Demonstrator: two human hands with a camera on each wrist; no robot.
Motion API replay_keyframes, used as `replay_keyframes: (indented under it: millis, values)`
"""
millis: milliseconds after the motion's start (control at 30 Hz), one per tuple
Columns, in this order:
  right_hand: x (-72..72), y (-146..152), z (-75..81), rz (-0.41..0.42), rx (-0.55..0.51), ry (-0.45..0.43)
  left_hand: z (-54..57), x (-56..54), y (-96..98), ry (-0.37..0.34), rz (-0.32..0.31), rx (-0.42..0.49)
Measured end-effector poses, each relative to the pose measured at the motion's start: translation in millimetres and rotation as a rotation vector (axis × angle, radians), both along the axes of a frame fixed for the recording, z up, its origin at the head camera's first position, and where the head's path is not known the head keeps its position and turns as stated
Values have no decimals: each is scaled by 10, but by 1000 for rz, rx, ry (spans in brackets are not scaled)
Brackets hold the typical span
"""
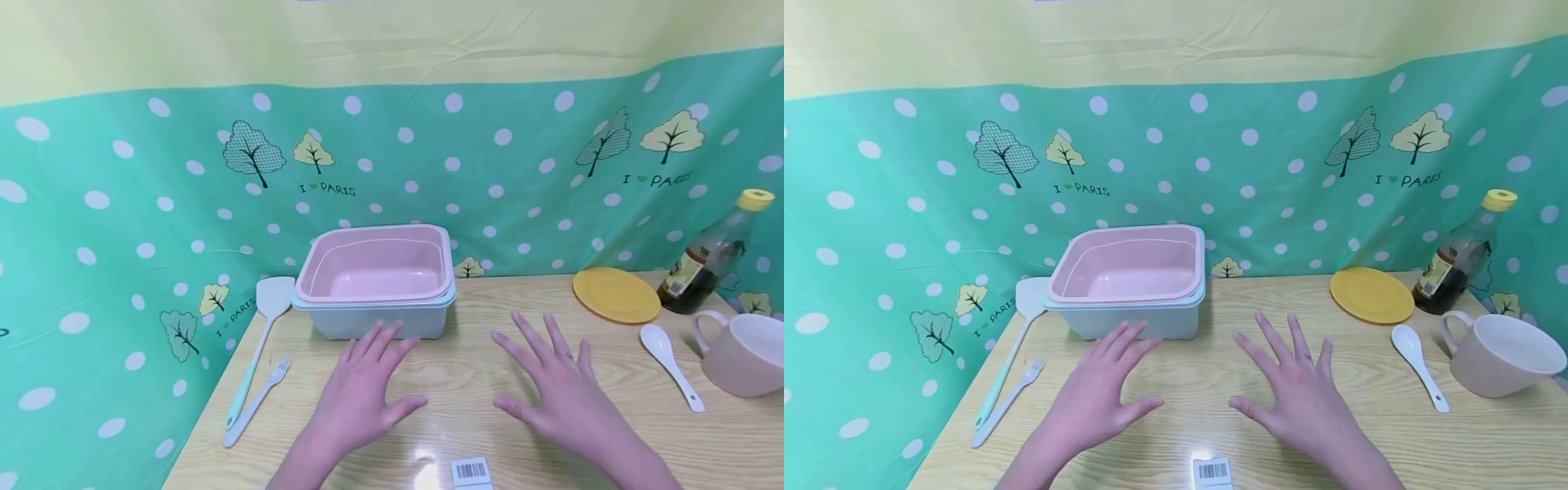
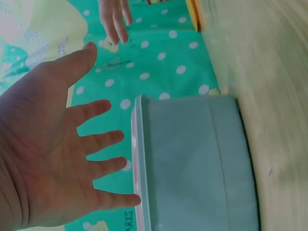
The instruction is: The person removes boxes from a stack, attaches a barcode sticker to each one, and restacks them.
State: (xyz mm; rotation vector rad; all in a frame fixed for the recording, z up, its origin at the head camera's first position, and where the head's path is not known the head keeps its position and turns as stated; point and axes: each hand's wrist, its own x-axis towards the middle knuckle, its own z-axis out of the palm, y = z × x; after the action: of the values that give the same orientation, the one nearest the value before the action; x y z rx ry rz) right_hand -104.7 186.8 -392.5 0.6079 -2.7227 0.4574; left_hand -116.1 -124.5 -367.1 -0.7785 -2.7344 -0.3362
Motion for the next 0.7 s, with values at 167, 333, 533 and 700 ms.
replay_keyframes:
  millis: [167, 333, 533, 700]
  values:
    - [-74, -46, 80, 2, -46, -42, 57, -48, -87, 1, 23, 56]
    - [-159, -111, 105, 11, -85, -72, 95, -109, -157, 4, 14, 142]
    - [-268, -134, 138, 38, -132, -72, 115, -228, -275, 9, 16, 292]
    - [-359, -156, 174, 50, -205, -123, 101, -323, -406, 32, 52, 362]
